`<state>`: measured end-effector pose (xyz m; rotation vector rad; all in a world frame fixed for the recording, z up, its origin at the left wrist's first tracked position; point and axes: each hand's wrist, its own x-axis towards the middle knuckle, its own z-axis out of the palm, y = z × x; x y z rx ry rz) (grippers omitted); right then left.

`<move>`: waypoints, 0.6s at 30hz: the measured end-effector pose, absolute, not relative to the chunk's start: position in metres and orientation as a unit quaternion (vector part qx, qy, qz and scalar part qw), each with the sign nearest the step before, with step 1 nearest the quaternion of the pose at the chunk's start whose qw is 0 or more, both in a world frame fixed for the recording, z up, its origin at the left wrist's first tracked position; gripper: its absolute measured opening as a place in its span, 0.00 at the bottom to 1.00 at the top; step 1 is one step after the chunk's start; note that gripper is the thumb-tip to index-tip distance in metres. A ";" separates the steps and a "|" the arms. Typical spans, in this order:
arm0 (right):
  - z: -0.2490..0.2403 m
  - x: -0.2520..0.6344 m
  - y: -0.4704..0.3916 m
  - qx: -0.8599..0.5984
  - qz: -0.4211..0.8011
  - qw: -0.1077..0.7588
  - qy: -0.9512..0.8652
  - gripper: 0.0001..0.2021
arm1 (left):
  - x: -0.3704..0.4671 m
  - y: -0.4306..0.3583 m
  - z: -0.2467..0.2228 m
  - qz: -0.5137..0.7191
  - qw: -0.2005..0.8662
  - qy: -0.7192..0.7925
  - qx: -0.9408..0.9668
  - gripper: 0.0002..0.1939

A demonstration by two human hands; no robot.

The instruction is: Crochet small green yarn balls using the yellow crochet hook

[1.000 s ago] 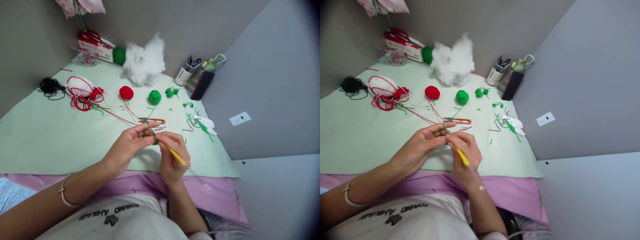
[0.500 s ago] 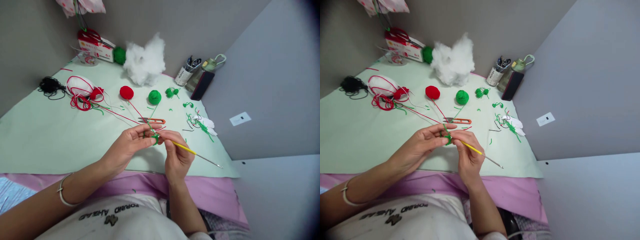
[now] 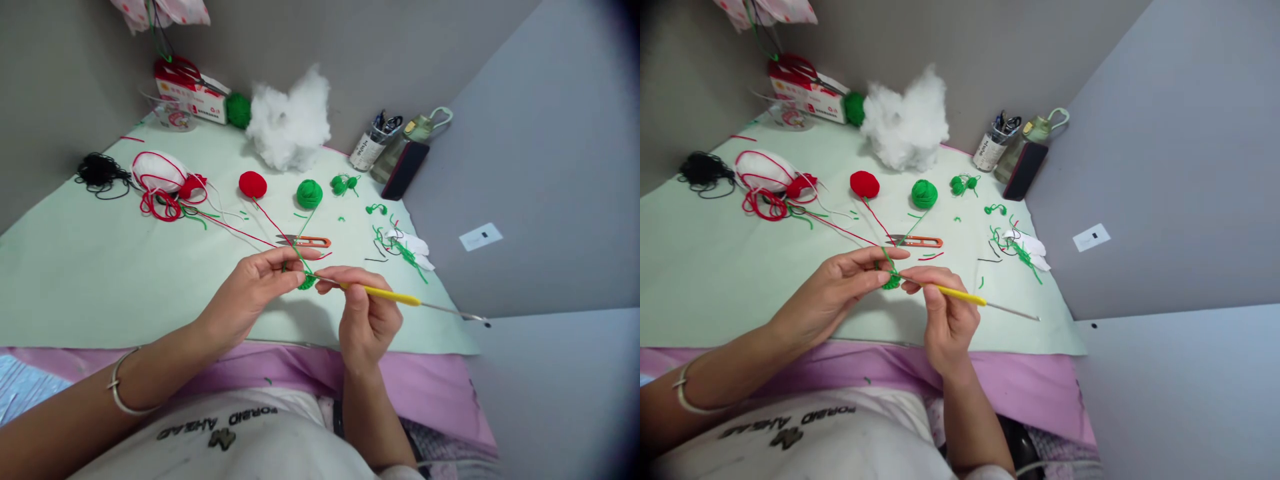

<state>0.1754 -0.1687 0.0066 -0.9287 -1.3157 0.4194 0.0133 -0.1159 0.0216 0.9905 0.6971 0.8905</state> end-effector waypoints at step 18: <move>-0.008 0.173 -0.168 -0.441 -0.052 0.586 -0.678 0.15 | 0.019 -0.111 0.022 0.354 0.832 0.274 0.328 0.13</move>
